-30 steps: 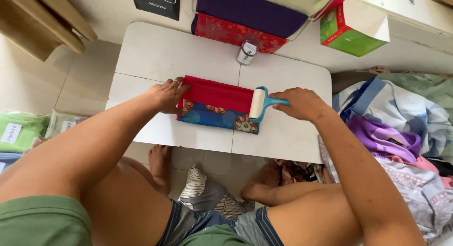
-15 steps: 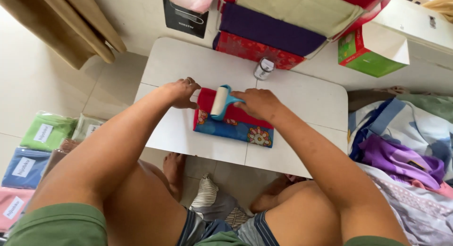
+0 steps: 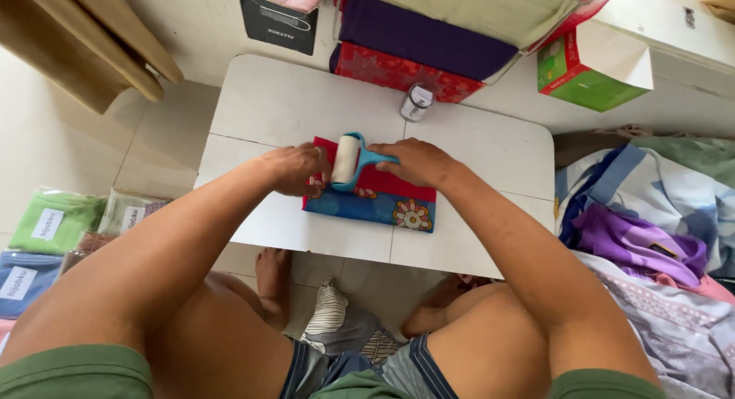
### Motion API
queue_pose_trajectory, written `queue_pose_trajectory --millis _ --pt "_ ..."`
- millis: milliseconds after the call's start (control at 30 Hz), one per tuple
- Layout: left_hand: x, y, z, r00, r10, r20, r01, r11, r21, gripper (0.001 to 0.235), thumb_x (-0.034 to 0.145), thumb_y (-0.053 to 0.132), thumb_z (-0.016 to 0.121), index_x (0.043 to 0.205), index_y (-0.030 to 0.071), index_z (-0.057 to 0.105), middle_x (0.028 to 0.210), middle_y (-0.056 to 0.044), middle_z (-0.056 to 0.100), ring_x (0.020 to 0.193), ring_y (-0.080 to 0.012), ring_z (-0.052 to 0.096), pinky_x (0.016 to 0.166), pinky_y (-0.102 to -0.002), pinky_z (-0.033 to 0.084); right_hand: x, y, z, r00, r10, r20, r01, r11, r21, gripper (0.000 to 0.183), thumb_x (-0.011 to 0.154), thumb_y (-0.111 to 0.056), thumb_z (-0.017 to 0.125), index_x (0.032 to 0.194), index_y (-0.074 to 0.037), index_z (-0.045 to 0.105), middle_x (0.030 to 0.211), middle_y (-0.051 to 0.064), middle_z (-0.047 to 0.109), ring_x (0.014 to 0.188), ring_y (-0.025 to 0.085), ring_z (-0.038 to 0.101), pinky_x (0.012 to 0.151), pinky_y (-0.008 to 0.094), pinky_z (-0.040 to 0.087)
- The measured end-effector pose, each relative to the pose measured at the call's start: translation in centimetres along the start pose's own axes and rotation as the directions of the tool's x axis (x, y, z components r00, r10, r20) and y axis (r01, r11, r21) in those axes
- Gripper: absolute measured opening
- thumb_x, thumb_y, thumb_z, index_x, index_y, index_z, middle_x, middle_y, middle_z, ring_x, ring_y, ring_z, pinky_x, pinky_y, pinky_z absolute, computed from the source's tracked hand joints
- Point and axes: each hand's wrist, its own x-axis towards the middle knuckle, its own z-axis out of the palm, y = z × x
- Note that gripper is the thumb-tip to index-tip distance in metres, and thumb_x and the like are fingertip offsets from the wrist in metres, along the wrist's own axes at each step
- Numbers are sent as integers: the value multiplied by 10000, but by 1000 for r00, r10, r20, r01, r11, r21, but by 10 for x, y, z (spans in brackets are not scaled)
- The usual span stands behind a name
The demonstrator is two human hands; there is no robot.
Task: The person folds a red and blue floral patterned cloth on a white table using a lint roller to smooth it. They fold the cloth multiple times into a compact rectangle and then place it into a clear plastic bag.
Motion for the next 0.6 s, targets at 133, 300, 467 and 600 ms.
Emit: queue_pose_trajectory --millis 133,300,467,600 --pt "26 -11 35 997 7 72 -11 998 63 474 917 305 735 1366 185 642 1389 -89 613 1340 -265 559 1011 -389 555 -37 20 -12 995 104 -4 -104 994 -21 463 1064 -369 514 1522 -301 531 1222 263 696 1072 433 693 927 531 548" --pt "37 -12 39 995 -38 87 32 997 74 553 886 434 773 1382 231 638 1415 -82 598 1358 -268 557 1038 -373 550 -87 58 -23 956 294 23 -292 955 -60 466 1006 -383 574 1464 -298 590 1379 193 660 1231 440 634 1049 551 506" --pt "48 -21 46 998 -47 -29 49 998 44 603 895 443 732 1416 176 591 1368 -98 624 1301 -260 599 1036 -425 548 -122 119 -8 903 427 -43 -427 886 -183 426 976 -459 592 1390 -377 650 1295 103 722 1155 377 695 1018 504 535" --pt "50 -9 19 985 3 -172 25 986 164 464 941 350 673 1351 136 628 1289 -113 662 1219 -268 646 1000 -416 552 -168 98 -45 900 323 -293 -357 931 -70 410 905 -431 665 1285 -289 717 1037 224 772 1002 497 701 935 570 538"
